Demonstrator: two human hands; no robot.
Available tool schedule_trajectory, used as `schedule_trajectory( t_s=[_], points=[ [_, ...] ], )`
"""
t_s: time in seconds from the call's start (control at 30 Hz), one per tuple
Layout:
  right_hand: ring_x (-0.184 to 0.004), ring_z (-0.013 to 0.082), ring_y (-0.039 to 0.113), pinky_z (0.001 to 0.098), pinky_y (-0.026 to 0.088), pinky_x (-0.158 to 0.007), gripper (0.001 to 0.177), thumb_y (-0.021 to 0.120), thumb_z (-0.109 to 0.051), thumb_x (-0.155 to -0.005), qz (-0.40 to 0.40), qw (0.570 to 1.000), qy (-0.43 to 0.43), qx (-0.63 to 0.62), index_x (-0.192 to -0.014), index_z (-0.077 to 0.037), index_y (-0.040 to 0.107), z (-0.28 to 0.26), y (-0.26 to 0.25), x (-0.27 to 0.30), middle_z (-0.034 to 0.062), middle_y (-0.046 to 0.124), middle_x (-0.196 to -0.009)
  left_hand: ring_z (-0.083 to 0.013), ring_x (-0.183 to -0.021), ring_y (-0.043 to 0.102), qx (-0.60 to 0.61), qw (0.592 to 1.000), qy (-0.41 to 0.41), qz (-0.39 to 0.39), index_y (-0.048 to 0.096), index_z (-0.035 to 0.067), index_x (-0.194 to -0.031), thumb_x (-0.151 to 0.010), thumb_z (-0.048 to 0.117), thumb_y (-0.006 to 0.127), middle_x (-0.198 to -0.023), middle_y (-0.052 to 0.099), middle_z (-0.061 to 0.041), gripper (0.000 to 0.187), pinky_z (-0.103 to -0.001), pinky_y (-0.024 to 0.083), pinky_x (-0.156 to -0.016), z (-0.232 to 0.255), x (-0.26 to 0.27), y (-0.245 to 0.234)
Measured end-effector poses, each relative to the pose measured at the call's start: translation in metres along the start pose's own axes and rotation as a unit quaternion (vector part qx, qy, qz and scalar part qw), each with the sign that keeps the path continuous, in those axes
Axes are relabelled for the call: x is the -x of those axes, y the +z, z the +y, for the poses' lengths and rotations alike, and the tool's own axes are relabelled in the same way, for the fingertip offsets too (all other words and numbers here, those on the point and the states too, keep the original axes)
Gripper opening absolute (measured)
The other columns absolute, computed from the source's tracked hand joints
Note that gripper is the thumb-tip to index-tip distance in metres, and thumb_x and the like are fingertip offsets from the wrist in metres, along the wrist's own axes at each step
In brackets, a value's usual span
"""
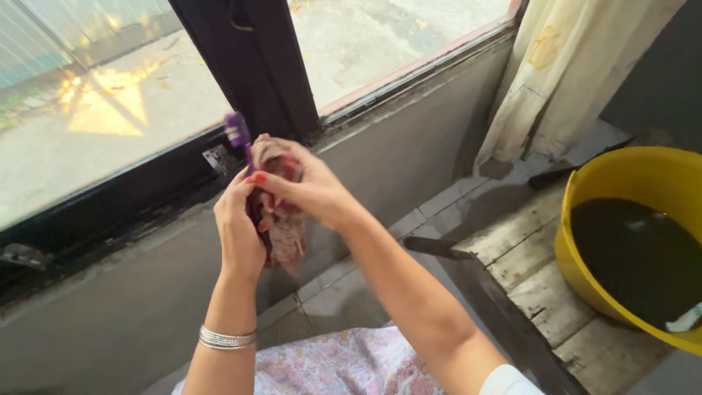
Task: The person cleans a window frame using a toothbrush and a cloth. They scrub the crevices and edges of the frame with the brush and wipe the surfaces with the cloth.
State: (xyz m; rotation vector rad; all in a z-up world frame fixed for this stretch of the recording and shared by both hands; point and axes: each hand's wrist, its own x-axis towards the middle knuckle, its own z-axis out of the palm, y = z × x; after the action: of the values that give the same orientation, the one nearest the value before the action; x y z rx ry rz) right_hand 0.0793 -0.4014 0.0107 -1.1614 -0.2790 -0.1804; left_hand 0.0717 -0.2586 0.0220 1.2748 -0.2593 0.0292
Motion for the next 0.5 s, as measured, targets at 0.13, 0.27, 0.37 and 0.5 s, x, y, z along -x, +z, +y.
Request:
schedule_trajectory(
  t_s=[0.13, 0.27, 0.37, 0.5],
  points=[
    [-0.104, 0.0136, 0.069, 0.0286, 0.060, -0.086, 0.064, 0.081, 0.001, -0.080, 0.024, 0.994, -0.088, 0.064, -0.137, -0.002, 0.051, -0.022, -0.037, -0.016, 0.0091, 0.070, -0.116, 0.0001, -0.060, 0.048, 0.009, 0.996, 0.030, -0.082, 0.063, 0.010, -0.128, -0.100, 0.018, 0.055, -0.076, 0.063, 0.006, 0.030, -0.017, 0.034, -0.049, 0.018, -0.014, 0.022],
    [-0.083, 0.0124, 0.067, 0.0269, 0.054, -0.065, 0.043, 0.065, 0.009, -0.084, 0.184, 0.958, -0.203, 0.087, -0.122, -0.005, 0.052, -0.021, -0.067, -0.029, 0.0070, 0.067, -0.100, -0.0033, -0.063, 0.038, -0.192, 0.968, 0.161, -0.025, 0.075, 0.005, -0.118, -0.110, 0.024, 0.055, -0.074, 0.051, 0.003, 0.029, -0.021, 0.031, -0.055, 0.010, -0.022, 0.020],
    [-0.088, 0.0230, 0.067, 0.0345, 0.057, -0.077, 0.029, 0.074, 0.000, -0.093, 0.365, 0.810, -0.319, 0.329, -0.113, -0.003, 0.053, 0.003, -0.081, -0.040, 0.0120, 0.065, -0.099, -0.0054, -0.076, 0.053, -0.235, 0.922, 0.308, 0.012, 0.068, 0.002, -0.113, -0.117, 0.027, 0.050, -0.084, 0.060, 0.001, 0.030, -0.024, 0.044, -0.069, 0.007, -0.041, -0.001],
    [-0.100, 0.0415, 0.061, 0.0475, 0.051, -0.089, 0.030, 0.070, -0.004, -0.086, 0.291, 0.694, -0.396, 0.526, -0.112, -0.003, 0.056, 0.059, -0.067, -0.048, 0.0213, 0.061, -0.104, -0.0133, -0.063, 0.042, -0.297, 0.924, 0.241, 0.012, 0.068, 0.002, -0.102, -0.112, 0.027, 0.053, -0.071, 0.051, -0.006, 0.031, -0.033, 0.036, -0.058, 0.016, -0.056, -0.026]
  ],
)
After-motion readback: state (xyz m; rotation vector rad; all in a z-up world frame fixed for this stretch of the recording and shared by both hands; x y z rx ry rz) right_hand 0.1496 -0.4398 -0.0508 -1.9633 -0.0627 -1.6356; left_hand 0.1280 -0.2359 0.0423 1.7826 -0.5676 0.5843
